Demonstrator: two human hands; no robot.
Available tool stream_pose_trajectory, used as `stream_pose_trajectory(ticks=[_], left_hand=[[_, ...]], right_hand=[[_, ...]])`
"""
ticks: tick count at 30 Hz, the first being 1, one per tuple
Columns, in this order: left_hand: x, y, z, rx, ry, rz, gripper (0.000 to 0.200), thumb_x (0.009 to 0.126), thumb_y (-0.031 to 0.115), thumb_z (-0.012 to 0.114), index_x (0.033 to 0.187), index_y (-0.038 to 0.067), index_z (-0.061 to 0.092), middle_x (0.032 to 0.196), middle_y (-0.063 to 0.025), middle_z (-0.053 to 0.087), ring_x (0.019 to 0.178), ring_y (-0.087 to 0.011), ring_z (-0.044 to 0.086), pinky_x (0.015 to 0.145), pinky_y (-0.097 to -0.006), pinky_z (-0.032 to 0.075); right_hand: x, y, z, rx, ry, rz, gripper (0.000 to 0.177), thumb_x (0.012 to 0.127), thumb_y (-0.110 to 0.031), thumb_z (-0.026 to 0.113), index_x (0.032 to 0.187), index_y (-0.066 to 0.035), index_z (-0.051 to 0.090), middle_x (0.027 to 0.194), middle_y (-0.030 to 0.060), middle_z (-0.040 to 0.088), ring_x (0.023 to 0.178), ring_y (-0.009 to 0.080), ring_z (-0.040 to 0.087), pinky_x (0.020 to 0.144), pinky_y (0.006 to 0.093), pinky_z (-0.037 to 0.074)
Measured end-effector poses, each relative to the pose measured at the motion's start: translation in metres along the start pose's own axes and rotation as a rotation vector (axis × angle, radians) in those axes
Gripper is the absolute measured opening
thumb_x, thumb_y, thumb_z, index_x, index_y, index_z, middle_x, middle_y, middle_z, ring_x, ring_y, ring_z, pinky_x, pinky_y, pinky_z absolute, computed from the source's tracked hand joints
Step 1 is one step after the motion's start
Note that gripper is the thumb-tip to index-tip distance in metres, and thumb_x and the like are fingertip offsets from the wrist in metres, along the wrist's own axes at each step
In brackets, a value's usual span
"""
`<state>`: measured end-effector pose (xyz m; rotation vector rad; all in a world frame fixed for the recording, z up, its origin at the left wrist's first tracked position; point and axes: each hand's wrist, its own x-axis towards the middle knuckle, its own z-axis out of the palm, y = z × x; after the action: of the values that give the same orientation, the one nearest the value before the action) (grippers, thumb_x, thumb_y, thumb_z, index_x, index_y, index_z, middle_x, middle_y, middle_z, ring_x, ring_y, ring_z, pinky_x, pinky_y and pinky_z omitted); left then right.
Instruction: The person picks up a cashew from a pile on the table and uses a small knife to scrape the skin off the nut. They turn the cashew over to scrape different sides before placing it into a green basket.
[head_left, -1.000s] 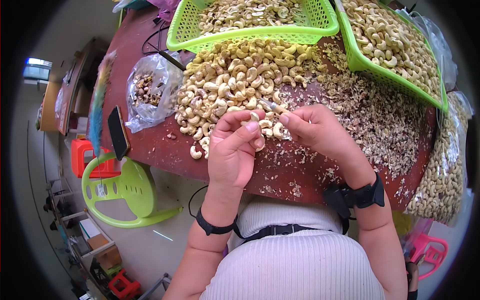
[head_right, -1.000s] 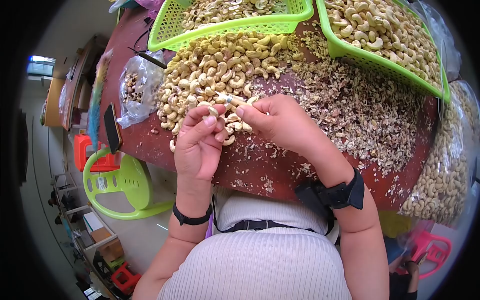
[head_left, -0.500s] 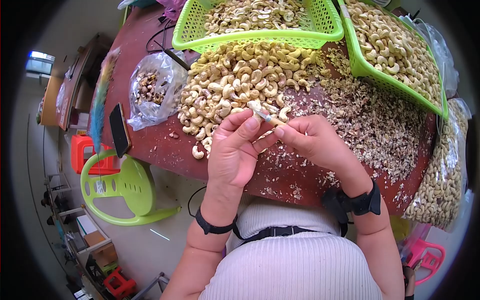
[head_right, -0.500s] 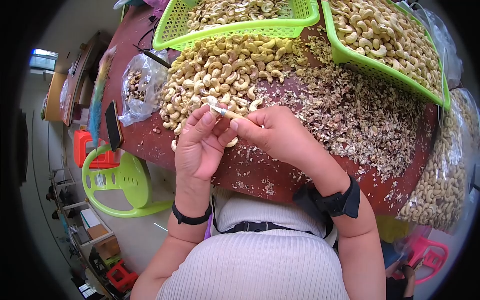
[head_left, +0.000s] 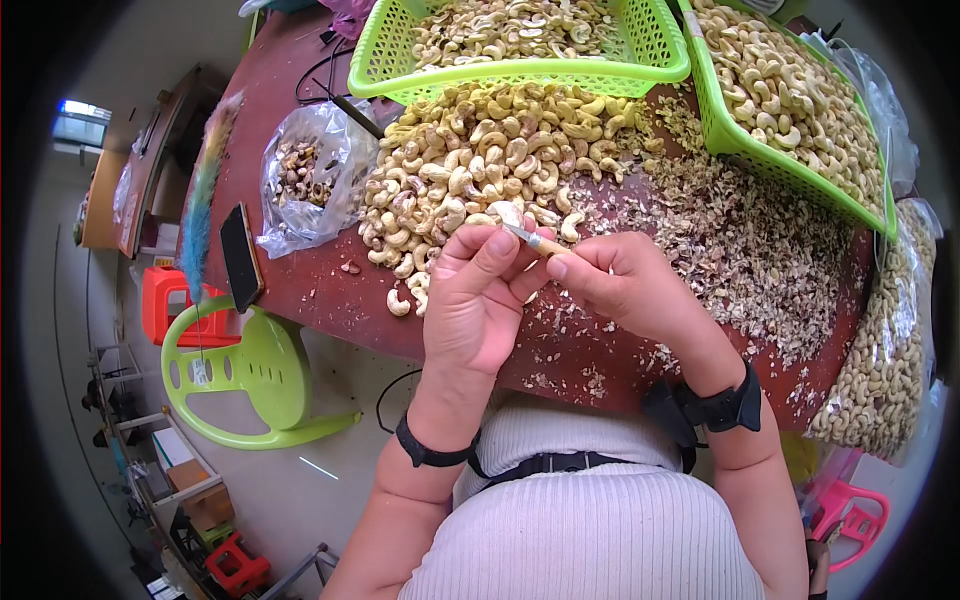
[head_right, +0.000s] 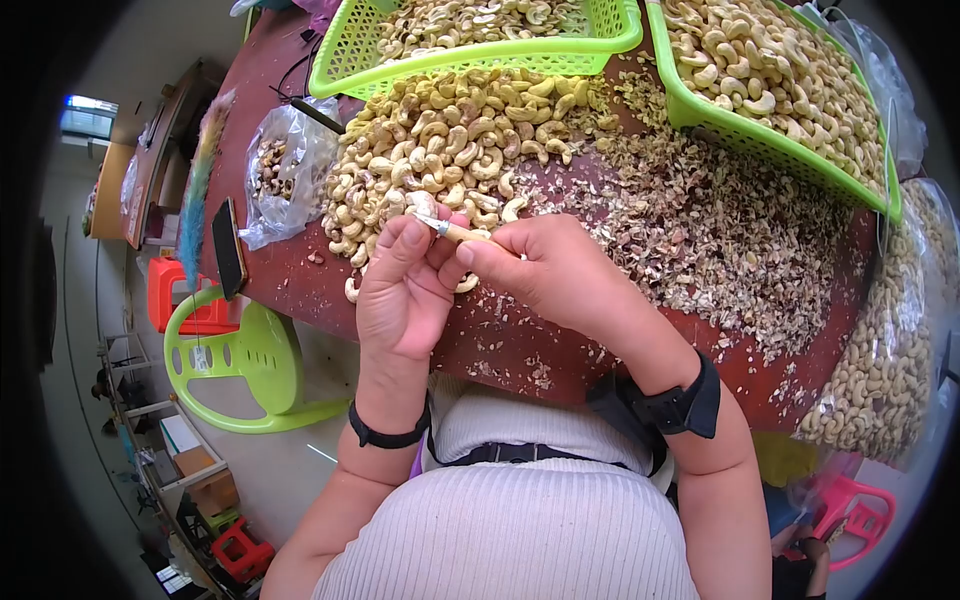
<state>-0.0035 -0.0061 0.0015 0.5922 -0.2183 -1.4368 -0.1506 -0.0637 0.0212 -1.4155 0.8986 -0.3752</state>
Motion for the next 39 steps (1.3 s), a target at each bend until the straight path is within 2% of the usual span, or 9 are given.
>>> stream_pose_trajectory(ticks=[8, 26, 29, 32, 35, 39], left_hand=[[-0.003, -0.001, 0.009, 0.061, 0.056, 0.086, 0.023, 0.077, -0.002, 0.056, 0.098, 0.005, 0.051, 0.092, -0.0137, 0.058, 0.087, -0.0272, 0.058, 0.071, -0.0381, 0.053], [-0.005, -0.005, 0.005, 0.117, 0.047, 0.145, 0.020, 0.078, -0.003, 0.052, 0.097, 0.002, 0.052, 0.090, -0.0127, 0.059, 0.088, -0.0269, 0.059, 0.070, -0.0366, 0.055], [-0.007, -0.011, 0.001, 0.164, -0.011, 0.178, 0.022, 0.081, -0.001, 0.048, 0.103, 0.002, 0.051, 0.096, -0.0160, 0.058, 0.097, -0.0311, 0.055, 0.074, -0.0353, 0.053], [-0.005, -0.010, 0.004, 0.130, 0.038, 0.148, 0.022, 0.081, -0.001, 0.048, 0.103, 0.002, 0.051, 0.097, -0.0159, 0.058, 0.098, -0.0313, 0.055, 0.073, -0.0353, 0.054], [-0.003, -0.009, 0.008, 0.129, 0.066, 0.151, 0.022, 0.080, -0.001, 0.052, 0.101, 0.003, 0.051, 0.091, -0.0134, 0.059, 0.090, -0.0266, 0.059, 0.070, -0.0358, 0.055], [-0.001, -0.006, 0.008, 0.137, 0.035, 0.154, 0.022, 0.080, -0.001, 0.051, 0.101, 0.003, 0.051, 0.091, -0.0139, 0.058, 0.090, -0.0278, 0.058, 0.069, -0.0367, 0.055]], right_hand=[[0.001, 0.005, 0.000, -0.041, 0.023, -0.033, 0.039, 0.080, -0.029, 0.057, 0.057, 0.001, 0.051, 0.046, -0.0007, 0.039, 0.045, 0.0053, 0.032, 0.039, 0.0253, 0.028], [0.004, 0.007, -0.001, -0.016, 0.007, -0.032, 0.038, 0.081, -0.031, 0.056, 0.058, 0.000, 0.054, 0.047, -0.0019, 0.042, 0.045, 0.0047, 0.034, 0.040, 0.0241, 0.030], [0.004, 0.006, -0.002, 0.004, 0.023, -0.051, 0.039, 0.081, -0.031, 0.055, 0.058, 0.000, 0.055, 0.047, -0.0023, 0.043, 0.045, 0.0043, 0.036, 0.040, 0.0230, 0.031], [0.004, 0.005, -0.003, -0.014, 0.003, -0.022, 0.036, 0.083, -0.030, 0.054, 0.059, -0.002, 0.055, 0.050, -0.0027, 0.046, 0.046, 0.0037, 0.039, 0.042, 0.0207, 0.032], [0.004, 0.004, -0.003, -0.047, -0.005, 0.000, 0.035, 0.083, -0.028, 0.053, 0.058, -0.003, 0.055, 0.050, -0.0028, 0.047, 0.047, 0.0035, 0.041, 0.043, 0.0199, 0.032], [0.004, 0.003, -0.003, -0.076, -0.011, -0.001, 0.035, 0.083, -0.028, 0.053, 0.058, -0.004, 0.055, 0.050, -0.0030, 0.047, 0.047, 0.0035, 0.041, 0.043, 0.0200, 0.032]])
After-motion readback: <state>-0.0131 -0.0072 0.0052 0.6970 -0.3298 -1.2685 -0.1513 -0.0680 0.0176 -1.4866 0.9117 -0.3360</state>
